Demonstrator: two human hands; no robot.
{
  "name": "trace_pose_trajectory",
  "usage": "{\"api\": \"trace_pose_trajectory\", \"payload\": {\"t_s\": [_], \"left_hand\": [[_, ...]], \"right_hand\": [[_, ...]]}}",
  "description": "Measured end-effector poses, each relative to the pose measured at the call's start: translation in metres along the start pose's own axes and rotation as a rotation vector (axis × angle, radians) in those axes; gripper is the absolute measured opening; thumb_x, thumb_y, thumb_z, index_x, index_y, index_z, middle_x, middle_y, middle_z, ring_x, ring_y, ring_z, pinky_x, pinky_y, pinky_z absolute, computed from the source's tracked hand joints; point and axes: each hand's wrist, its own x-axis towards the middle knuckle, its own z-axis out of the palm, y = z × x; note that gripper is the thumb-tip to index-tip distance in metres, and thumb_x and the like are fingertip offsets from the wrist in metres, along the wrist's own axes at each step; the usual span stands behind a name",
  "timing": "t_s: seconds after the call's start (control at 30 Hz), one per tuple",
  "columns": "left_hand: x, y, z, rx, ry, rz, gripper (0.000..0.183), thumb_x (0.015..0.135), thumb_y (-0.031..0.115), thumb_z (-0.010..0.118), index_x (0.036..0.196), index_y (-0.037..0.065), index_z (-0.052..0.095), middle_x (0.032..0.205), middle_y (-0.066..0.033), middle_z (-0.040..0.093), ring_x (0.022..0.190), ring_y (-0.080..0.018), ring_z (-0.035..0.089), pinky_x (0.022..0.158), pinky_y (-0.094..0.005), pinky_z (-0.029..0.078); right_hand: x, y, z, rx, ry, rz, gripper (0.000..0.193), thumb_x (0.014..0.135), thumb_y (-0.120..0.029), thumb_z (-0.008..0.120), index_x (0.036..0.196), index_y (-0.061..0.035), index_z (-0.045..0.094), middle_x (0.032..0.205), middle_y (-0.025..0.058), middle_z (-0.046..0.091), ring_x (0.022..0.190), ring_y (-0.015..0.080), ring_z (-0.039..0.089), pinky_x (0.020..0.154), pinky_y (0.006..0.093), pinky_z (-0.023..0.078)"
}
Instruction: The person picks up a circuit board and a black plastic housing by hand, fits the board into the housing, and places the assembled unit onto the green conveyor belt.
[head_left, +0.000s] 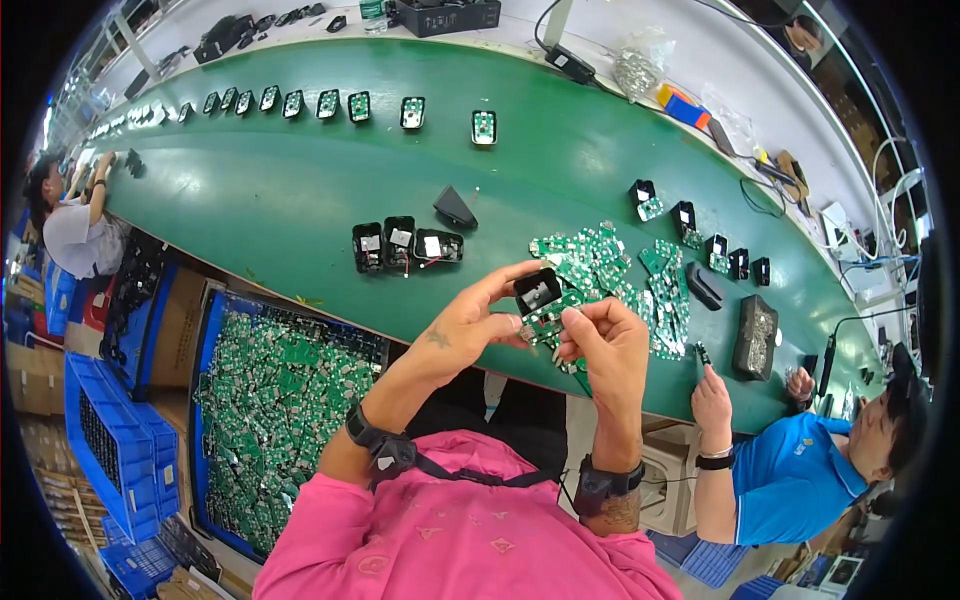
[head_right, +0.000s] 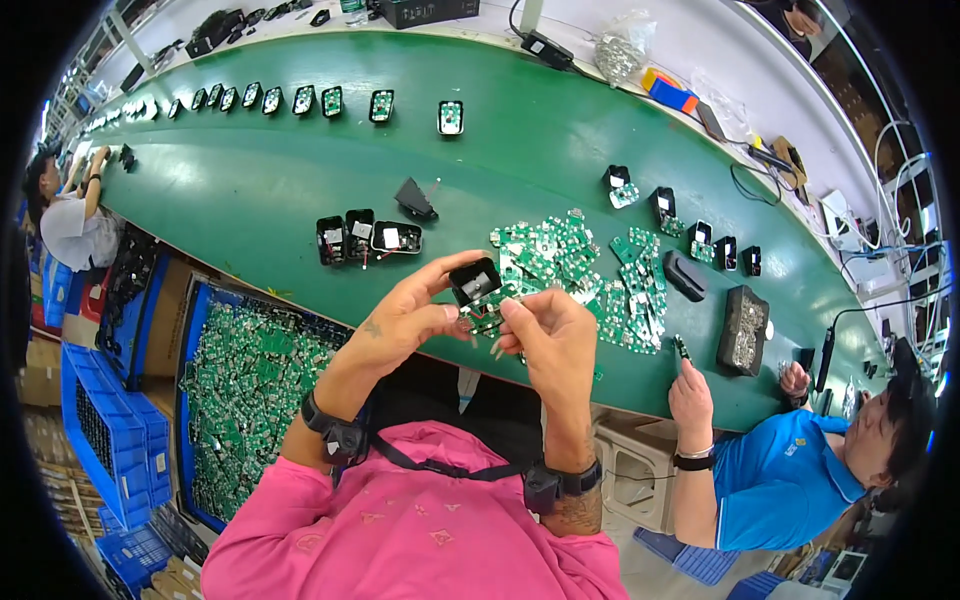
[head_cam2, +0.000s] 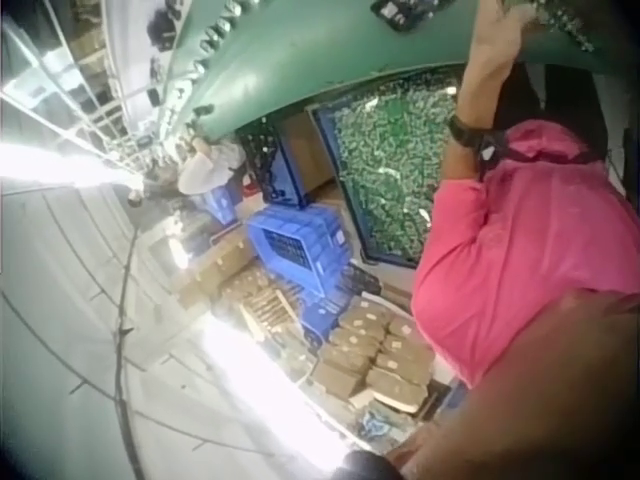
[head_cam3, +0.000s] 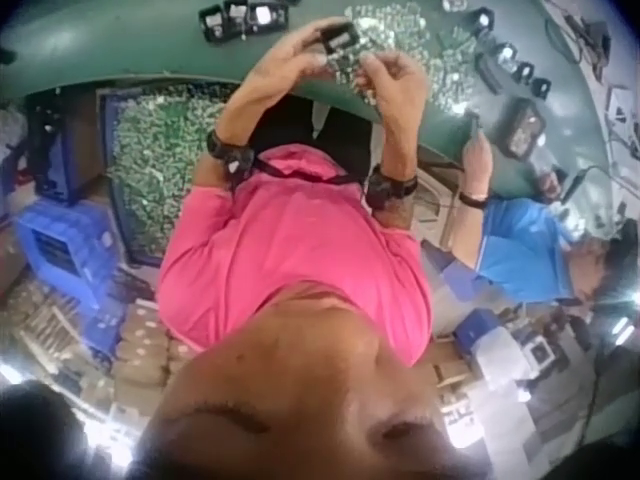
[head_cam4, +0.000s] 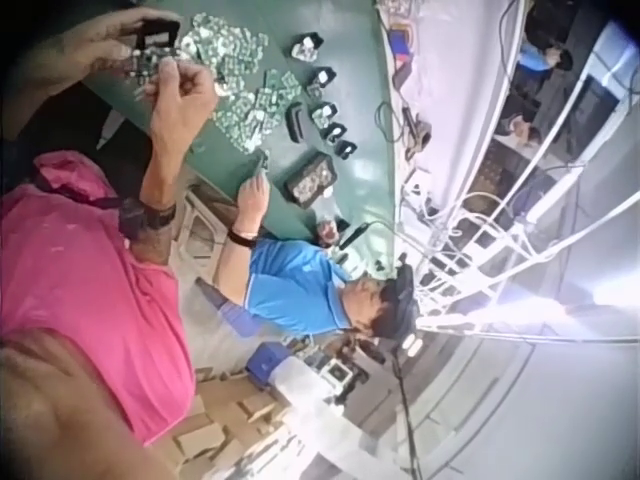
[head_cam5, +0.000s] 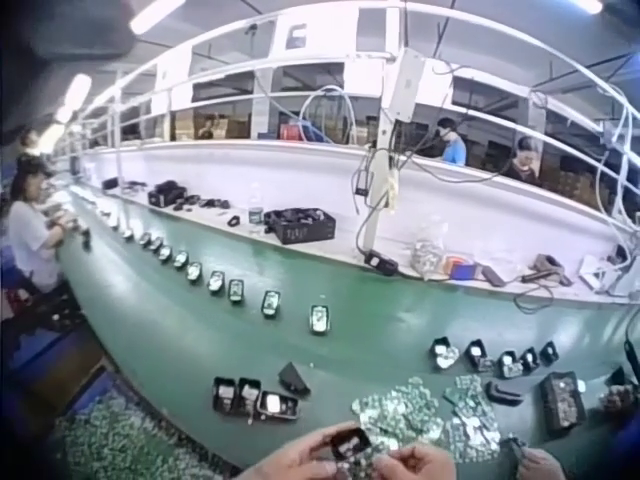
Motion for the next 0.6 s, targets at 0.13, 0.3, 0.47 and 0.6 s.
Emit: {"api": "trace_pose_trajectory", "payload": {"t_s": [0.13,0.3,0.47,0.6], "left_hand": [[-0.005,-0.006,0.011,-0.062,-0.079,0.075,0.066,0.088,0.0,0.055,0.151,0.006,0.035,0.128,-0.0099,0.055,0.105,-0.0153,0.058,0.078,-0.0289,0.053],[-0.008,-0.012,0.021,0.04,0.071,0.091,0.066,0.086,-0.007,0.055,0.148,0.004,0.037,0.125,-0.0072,0.058,0.109,-0.0148,0.058,0.086,-0.0314,0.053],[-0.007,-0.019,0.023,0.108,0.041,0.11,0.065,0.086,-0.006,0.055,0.148,0.004,0.037,0.126,-0.0084,0.059,0.112,-0.0145,0.058,0.096,-0.0323,0.05],[-0.012,-0.016,0.027,0.124,0.025,0.099,0.065,0.085,-0.007,0.053,0.147,0.004,0.038,0.127,-0.0114,0.058,0.108,-0.0156,0.061,0.09,-0.0309,0.053]], "right_hand": [[-0.009,0.001,0.001,-0.195,0.036,-0.062,0.014,0.09,-0.008,0.072,0.088,0.0008,0.062,0.069,0.0034,0.065,0.057,0.007,0.061,0.051,0.0204,0.049],[-0.021,0.006,0.005,-0.553,0.231,-0.464,0.016,0.088,-0.006,0.073,0.099,0.0024,0.066,0.079,0.0017,0.065,0.061,0.0054,0.059,0.052,0.0202,0.046],[-0.031,-0.003,0.005,-0.418,-0.179,-0.352,0.012,0.091,-0.002,0.067,0.102,0.0036,0.069,0.082,0.0037,0.066,0.062,0.007,0.061,0.053,0.0216,0.049],[-0.037,-0.001,0.006,-0.303,-0.106,-0.264,0.009,0.094,-0.004,0.064,0.099,0.0036,0.067,0.078,0.0037,0.065,0.059,0.0069,0.059,0.051,0.021,0.046]]}}
